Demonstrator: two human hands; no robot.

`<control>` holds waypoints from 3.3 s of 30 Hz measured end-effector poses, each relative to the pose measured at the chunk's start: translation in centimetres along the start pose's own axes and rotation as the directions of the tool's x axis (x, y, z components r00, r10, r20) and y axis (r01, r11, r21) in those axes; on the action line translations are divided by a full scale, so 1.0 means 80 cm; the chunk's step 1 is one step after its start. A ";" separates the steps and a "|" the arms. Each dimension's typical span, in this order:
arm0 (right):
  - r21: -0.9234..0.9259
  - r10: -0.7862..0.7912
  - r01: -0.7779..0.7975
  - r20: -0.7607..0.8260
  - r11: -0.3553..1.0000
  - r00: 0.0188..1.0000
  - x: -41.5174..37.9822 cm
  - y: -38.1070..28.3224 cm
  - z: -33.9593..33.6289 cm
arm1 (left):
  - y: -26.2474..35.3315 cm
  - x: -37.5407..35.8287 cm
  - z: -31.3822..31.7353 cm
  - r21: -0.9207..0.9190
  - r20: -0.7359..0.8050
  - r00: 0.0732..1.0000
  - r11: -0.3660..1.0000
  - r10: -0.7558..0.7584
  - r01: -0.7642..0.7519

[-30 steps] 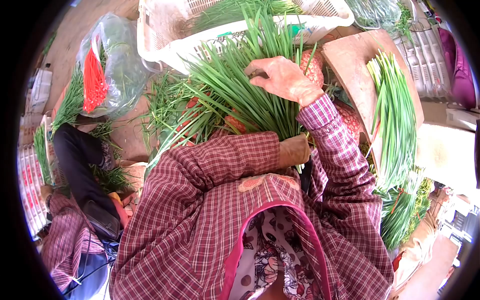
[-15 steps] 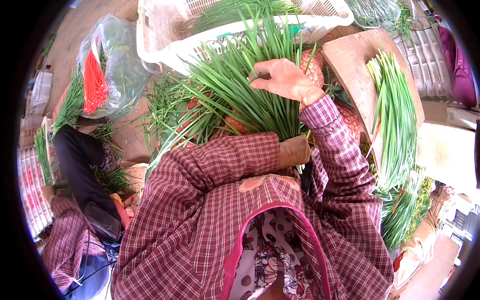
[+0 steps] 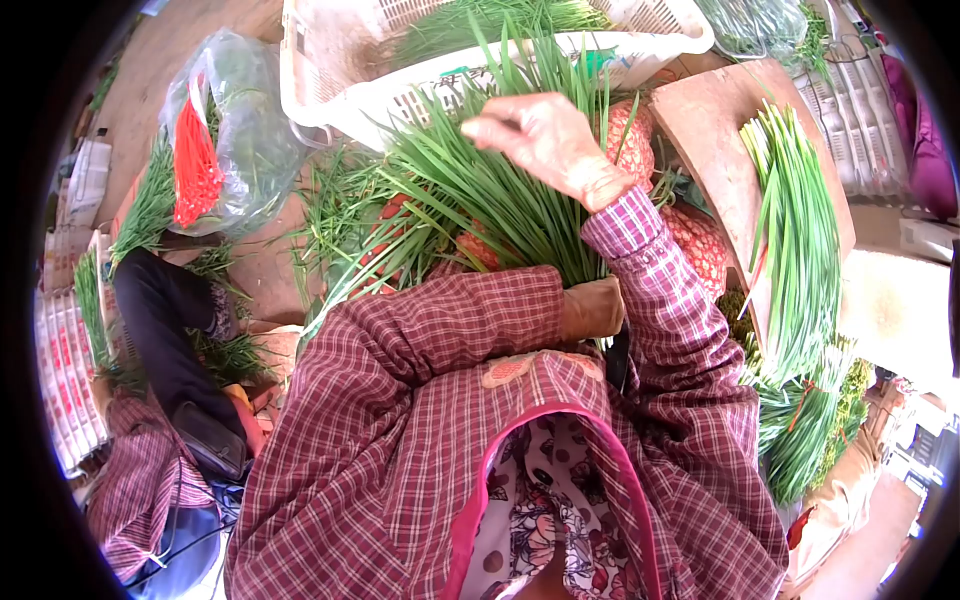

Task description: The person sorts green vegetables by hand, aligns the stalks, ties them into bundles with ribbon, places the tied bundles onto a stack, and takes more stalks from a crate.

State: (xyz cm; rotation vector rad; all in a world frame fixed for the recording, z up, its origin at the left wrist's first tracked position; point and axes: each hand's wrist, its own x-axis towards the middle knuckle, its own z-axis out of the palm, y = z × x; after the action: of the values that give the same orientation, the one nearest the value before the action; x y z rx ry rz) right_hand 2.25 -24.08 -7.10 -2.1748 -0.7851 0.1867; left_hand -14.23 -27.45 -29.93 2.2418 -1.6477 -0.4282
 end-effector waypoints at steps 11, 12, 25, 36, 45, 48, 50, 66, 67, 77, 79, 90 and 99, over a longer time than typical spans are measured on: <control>-0.219 0.068 0.002 0.311 0.976 0.948 -0.001 0.013 0.015 | 0.035 -0.039 -0.143 0.505 -0.045 0.993 0.860 0.111 -0.073; -0.220 0.080 -0.006 0.329 0.975 0.941 -0.002 0.013 0.014 | 0.034 -0.034 -0.130 0.504 -0.045 0.993 0.860 0.111 -0.073; -0.231 -0.042 0.065 0.102 0.971 0.994 -0.022 0.017 0.027 | 0.017 -0.025 -0.082 0.118 -0.198 0.972 0.988 0.126 -0.104; -0.012 -0.099 0.099 -0.254 0.995 0.962 0.020 -0.003 -0.044 | 0.035 -0.061 -0.251 -0.121 -0.162 0.985 0.990 0.058 -0.078; 0.491 -0.297 0.229 0.066 0.841 0.952 0.011 -0.065 -0.066 | -0.087 -0.277 -0.534 -0.452 -0.891 0.423 0.235 -0.166 -0.860; 0.207 -0.162 0.153 0.028 0.966 0.986 0.007 -0.043 -0.045 | -0.117 -0.351 -0.566 -0.310 -0.930 0.244 0.231 -0.275 -0.922; 0.070 -0.141 0.142 -0.029 0.987 0.990 -0.001 0.020 -0.014 | -0.126 -0.378 -0.567 -0.237 -0.947 0.168 0.243 -0.272 -0.941; -0.380 -0.515 0.357 -0.511 0.853 0.688 0.002 -0.143 -0.048 | -0.140 -0.374 -0.553 -0.164 -0.965 0.107 0.228 -0.241 -0.960; -0.442 -0.576 0.380 -0.507 0.813 0.641 0.015 -0.139 -0.042 | -0.139 -0.369 -0.552 -0.164 -0.965 0.108 0.226 -0.239 -0.960; -0.607 -0.683 0.349 -0.495 0.714 0.537 0.043 -0.124 -0.034 | -0.133 -0.348 -0.536 -0.184 -0.943 0.116 0.197 -0.312 -0.963; -0.620 -0.695 0.347 -0.499 0.704 0.518 0.045 -0.123 -0.035 | -0.135 -0.346 -0.534 -0.156 -0.934 0.090 0.170 -0.346 -0.973; -0.665 -0.768 0.409 -0.430 0.625 0.474 0.063 -0.119 -0.046 | -0.134 -0.339 -0.528 -0.143 -0.866 -0.052 0.346 -0.498 -0.927; -0.692 -0.487 0.104 -0.384 0.714 0.784 -0.011 -0.047 -0.088 | -0.135 -0.387 -0.540 -0.183 -0.852 -0.131 0.523 -0.506 -0.832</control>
State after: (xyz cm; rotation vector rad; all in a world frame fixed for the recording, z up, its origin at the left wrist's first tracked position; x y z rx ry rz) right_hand 2.42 -27.31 0.25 -2.4613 -0.9422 -0.9982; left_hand 4.44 8.74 5.86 0.6444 -0.4609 0.5572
